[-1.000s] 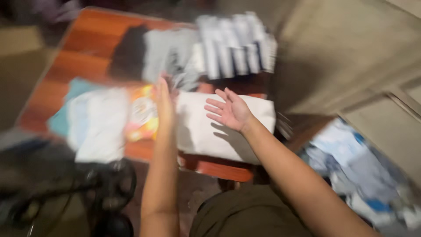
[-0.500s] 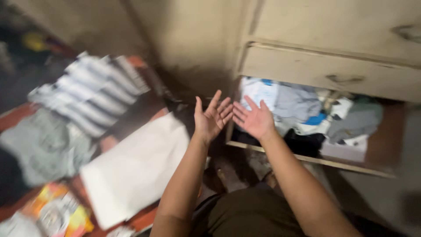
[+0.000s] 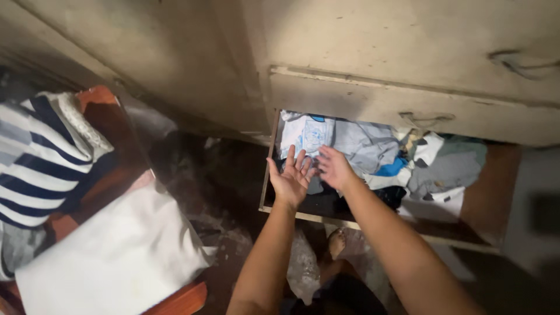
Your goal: The person retrieves various garments from an open drawer, unfolds them, and folds them neatly on a nearby table. Items handled include a gray t-shirt, a white t-shirt, a striped shirt, and dark shorts. The folded clothes are stacked on the table.
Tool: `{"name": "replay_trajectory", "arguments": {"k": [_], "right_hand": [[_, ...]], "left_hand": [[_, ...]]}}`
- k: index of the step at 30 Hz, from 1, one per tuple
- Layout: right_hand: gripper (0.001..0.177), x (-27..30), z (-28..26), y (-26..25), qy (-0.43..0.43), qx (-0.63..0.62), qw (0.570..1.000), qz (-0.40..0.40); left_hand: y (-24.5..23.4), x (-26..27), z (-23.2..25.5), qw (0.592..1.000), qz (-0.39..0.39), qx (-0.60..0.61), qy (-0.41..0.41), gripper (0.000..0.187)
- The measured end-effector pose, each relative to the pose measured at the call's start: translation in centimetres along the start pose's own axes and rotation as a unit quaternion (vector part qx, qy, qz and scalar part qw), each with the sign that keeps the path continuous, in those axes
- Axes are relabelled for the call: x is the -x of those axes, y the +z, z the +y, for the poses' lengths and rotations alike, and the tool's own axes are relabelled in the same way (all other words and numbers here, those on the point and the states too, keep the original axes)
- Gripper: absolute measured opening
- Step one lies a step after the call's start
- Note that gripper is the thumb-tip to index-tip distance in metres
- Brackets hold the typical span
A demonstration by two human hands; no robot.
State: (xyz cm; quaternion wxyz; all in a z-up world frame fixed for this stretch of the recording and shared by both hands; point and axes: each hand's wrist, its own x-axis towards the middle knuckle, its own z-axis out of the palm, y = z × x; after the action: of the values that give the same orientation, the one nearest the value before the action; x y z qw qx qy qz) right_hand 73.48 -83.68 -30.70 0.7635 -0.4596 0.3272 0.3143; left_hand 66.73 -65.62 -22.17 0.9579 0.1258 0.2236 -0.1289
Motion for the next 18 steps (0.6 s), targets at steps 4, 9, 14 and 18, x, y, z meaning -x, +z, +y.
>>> {"name": "replay_trajectory", "arguments": {"k": [4, 9, 14, 18], "right_hand": [[0.069, -6.8, -1.1, -2.1, -0.078, 0.158, 0.976, 0.131], [0.067, -9.9, -1.5, -1.7, -0.146, 0.225, 0.949, 0.163], [0.045, -10.1, -2.4, -1.5, -0.146, 0.248, 0.938, 0.195], [0.021, -10.5, -2.6, -2.4, -0.051, 0.085, 0.995, 0.003]], "left_hand": [[-1.1, 0.7, -0.3, 0.998, 0.018, 0.040, 0.035, 0.098], [-4.1, 2.7, -0.1, 0.989, 0.055, 0.113, 0.075, 0.092], [-8.0, 3.8, -0.4, 0.982, 0.100, 0.129, 0.092, 0.083], [-10.2, 3.1, -0.7, 0.981, 0.159, 0.078, 0.075, 0.076]]}}
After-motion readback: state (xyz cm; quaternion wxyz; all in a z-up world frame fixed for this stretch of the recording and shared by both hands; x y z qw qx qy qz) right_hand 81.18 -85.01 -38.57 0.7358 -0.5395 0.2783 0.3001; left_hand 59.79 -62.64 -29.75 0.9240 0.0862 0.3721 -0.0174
